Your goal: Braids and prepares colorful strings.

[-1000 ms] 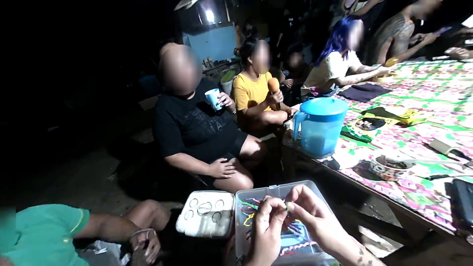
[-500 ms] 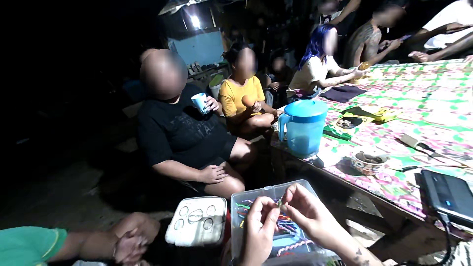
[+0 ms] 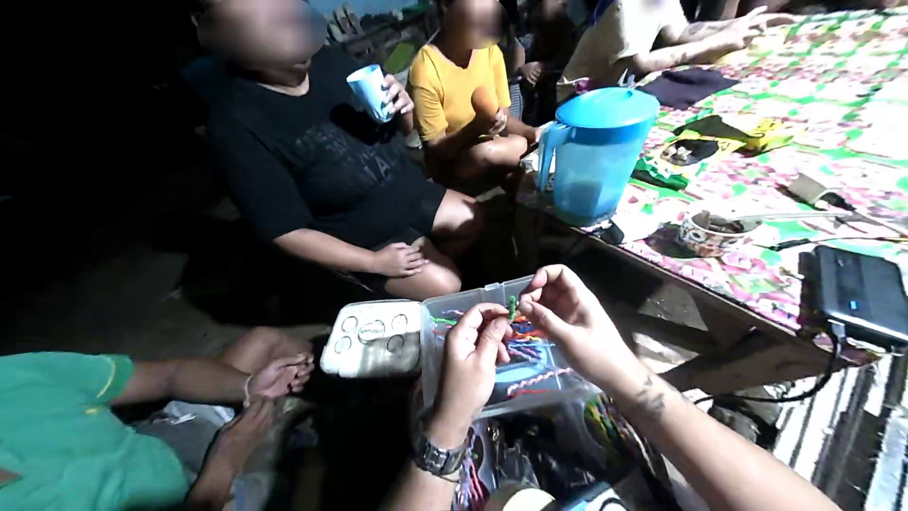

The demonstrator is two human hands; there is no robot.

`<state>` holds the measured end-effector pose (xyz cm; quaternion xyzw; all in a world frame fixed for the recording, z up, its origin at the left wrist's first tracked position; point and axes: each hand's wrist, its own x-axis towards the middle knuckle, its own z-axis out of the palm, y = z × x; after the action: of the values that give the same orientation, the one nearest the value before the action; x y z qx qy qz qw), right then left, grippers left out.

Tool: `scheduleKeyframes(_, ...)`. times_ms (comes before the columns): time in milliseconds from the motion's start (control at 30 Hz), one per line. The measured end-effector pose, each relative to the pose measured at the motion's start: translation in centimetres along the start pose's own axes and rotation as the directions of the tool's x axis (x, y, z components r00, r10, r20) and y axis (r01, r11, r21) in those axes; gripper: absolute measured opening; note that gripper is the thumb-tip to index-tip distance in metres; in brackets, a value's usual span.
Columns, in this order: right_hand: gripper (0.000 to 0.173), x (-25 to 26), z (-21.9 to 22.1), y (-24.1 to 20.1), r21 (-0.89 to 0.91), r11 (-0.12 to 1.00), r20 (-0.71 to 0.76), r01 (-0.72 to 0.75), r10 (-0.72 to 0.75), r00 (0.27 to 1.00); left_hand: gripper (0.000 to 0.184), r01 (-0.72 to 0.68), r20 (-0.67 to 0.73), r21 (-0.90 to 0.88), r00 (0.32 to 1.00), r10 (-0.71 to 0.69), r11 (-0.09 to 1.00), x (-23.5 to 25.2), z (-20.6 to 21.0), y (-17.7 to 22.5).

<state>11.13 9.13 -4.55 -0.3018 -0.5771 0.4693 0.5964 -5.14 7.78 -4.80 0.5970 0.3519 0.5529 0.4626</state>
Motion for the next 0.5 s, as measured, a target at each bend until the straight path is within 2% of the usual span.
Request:
scheduleKeyframes(133, 0.017, 0.0, -0.1, 0.1, 0.014, 1.0, 0.016, 0.002, -0.003, 1.0, 0.017, -0.086, 0.042, 0.143, 0.996, 0.081, 0.986, 0.1, 0.0, -0.1)
scheduleKeyframes(267, 0.016, 0.2, -1.2, 0.0, -0.178, 0.984, 0.08, 0.002, 0.012, 0.997, 0.017, -0.065, 0.148, 0.369, 0.989, 0.01, 0.927, 0.5, 0.1, 0.0)
scheduleKeyframes(333, 0.016, 0.6, -2.7, -0.6, -0.248, 0.965, 0.201, -0.086, 0.138, 0.97, 0.018, -0.085, 0.191, 0.474, 0.982, -0.008, 0.877, 0.7, 0.3, 0.0)
scheduleKeyframes(400, 0.015, 1.1, -4.4, -1.0, -0.265, 0.932, 0.292, -0.248, 0.322, 0.9, 0.02, -0.156, 0.237, 0.575, 0.971, 0.02, 0.803, 0.7, 0.9, -0.4)
scheduleKeyframes(500, 0.023, 1.1, -5.5, -1.5, -0.383, 0.861, 0.256, -0.335, 0.447, 0.857, 0.023, -0.249, 0.268, 0.659, 0.959, 0.087, 0.71, 0.7, 2.1, -1.0)
